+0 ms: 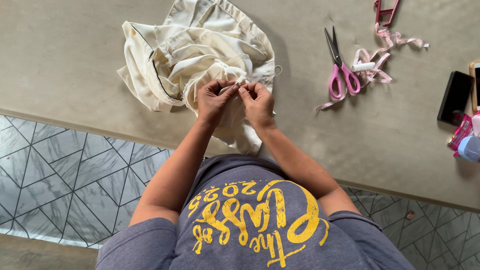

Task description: The person sews a circular patch onto a white garment by hand using a needle and thread, pulling the thread through several times and manipulating the fabric.

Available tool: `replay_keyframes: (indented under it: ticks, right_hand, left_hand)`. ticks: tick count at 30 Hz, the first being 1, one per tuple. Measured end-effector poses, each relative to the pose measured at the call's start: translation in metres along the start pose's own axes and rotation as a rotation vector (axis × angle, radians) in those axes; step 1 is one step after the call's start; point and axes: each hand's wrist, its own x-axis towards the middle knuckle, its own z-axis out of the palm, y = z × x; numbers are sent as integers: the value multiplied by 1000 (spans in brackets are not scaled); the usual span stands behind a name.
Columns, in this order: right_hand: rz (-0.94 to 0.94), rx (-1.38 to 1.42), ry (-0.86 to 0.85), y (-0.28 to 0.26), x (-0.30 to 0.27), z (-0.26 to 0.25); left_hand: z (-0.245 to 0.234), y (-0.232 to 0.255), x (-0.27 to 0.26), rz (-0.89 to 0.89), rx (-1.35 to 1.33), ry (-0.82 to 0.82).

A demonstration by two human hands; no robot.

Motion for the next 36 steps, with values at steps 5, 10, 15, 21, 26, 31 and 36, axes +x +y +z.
replay_keyframes:
  ticks: [5,10,15,21,26,31,36]
  right_hand:
    - [163,230,60,1,9,9]
    - [-61,57,61,-23,8,8]
    - [-604,-769,170,-72,3,10]
    - [-606,-362,107,-97,21,6]
    - [-167,545,-26,-113,47,-42]
    - [-99,354,-40,-67,43,-65]
    - [264,125,-163,-18,22,-77]
  left_hand:
    - [2,1,-3,11,39,-30]
    - [1,-5,-4,59,-30,-44]
    - [-1,-17,-2,129,-58,-59]
    - [1,-8,-7,99,100,-35]
    - [-1,2,-11,136,81,-3]
    - [-4,0,-5,146,77,-32]
    - [-7,-1,-4,196,168,19]
